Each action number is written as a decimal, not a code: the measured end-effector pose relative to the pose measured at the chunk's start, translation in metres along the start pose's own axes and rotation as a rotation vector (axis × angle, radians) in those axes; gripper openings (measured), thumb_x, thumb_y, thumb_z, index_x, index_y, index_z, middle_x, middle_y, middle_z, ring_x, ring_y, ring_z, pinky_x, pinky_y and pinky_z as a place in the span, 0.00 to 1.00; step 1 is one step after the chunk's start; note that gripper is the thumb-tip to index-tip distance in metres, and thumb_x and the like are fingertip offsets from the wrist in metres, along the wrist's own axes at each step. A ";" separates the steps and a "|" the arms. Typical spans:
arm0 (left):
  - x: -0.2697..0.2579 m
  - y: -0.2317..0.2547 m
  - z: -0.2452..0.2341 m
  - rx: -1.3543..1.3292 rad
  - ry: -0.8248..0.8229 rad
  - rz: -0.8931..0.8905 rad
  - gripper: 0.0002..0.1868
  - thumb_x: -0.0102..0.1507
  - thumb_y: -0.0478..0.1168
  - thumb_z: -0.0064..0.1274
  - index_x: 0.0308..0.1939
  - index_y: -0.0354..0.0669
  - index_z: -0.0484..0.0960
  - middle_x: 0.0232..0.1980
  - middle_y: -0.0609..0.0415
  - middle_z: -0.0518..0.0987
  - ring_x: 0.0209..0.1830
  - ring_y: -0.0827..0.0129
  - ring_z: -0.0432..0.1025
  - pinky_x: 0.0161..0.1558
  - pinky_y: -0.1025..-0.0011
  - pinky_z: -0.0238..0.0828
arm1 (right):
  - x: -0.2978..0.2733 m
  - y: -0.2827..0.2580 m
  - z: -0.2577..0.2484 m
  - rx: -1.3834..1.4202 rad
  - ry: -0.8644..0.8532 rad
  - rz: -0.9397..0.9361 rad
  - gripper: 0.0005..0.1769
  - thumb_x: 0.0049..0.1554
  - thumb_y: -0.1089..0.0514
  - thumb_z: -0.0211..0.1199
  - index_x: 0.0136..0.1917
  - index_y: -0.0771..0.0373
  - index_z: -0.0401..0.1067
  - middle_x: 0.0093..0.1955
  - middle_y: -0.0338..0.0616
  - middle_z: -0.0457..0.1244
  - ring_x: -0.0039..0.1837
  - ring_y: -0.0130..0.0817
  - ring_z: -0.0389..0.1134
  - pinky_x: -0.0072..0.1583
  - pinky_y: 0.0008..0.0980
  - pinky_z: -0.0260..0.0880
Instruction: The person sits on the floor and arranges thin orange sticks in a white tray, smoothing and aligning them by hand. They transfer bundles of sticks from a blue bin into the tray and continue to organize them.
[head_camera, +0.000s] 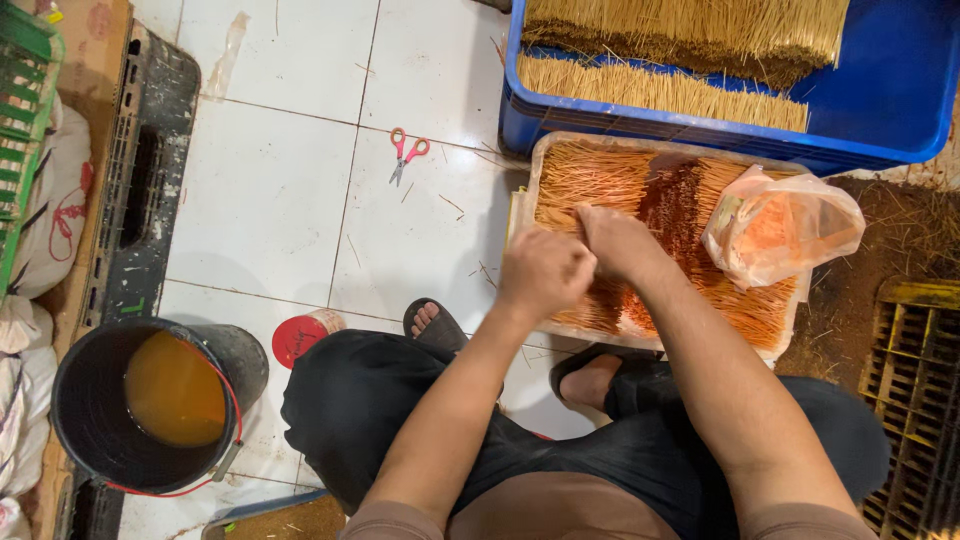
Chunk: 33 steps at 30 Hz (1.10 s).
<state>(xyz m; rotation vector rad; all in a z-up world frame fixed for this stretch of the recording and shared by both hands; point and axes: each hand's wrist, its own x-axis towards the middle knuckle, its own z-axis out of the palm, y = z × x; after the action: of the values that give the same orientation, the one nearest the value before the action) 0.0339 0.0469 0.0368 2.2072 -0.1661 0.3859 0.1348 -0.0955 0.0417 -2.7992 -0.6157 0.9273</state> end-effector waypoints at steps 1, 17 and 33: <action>0.006 -0.006 -0.003 -0.014 0.041 -0.057 0.06 0.63 0.45 0.57 0.33 0.50 0.83 0.35 0.58 0.84 0.37 0.66 0.79 0.59 0.57 0.69 | 0.000 -0.002 -0.006 0.069 -0.024 0.041 0.21 0.59 0.54 0.59 0.64 0.63 0.67 0.52 0.55 0.69 0.56 0.48 0.72 0.61 0.48 0.71; -0.015 0.010 0.017 0.240 -0.723 -0.064 0.16 0.61 0.47 0.55 0.46 0.42 0.85 0.47 0.48 0.83 0.50 0.56 0.79 0.53 0.56 0.75 | 0.074 0.044 0.011 0.336 -0.295 0.096 0.31 0.62 0.45 0.51 0.75 0.55 0.70 0.75 0.50 0.64 0.73 0.44 0.65 0.75 0.45 0.58; -0.007 0.014 0.012 0.131 -0.708 -0.132 0.24 0.59 0.48 0.59 0.57 0.42 0.81 0.53 0.47 0.82 0.55 0.54 0.76 0.58 0.56 0.71 | 0.032 0.021 -0.030 0.215 -0.160 -0.066 0.41 0.46 0.68 0.65 0.74 0.58 0.63 0.62 0.55 0.68 0.64 0.49 0.69 0.68 0.42 0.68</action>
<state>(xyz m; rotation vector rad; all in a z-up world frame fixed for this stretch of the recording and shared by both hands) 0.0264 0.0286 0.0379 2.3821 -0.3784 -0.4847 0.1829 -0.1007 0.0434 -2.5198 -0.5856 1.1382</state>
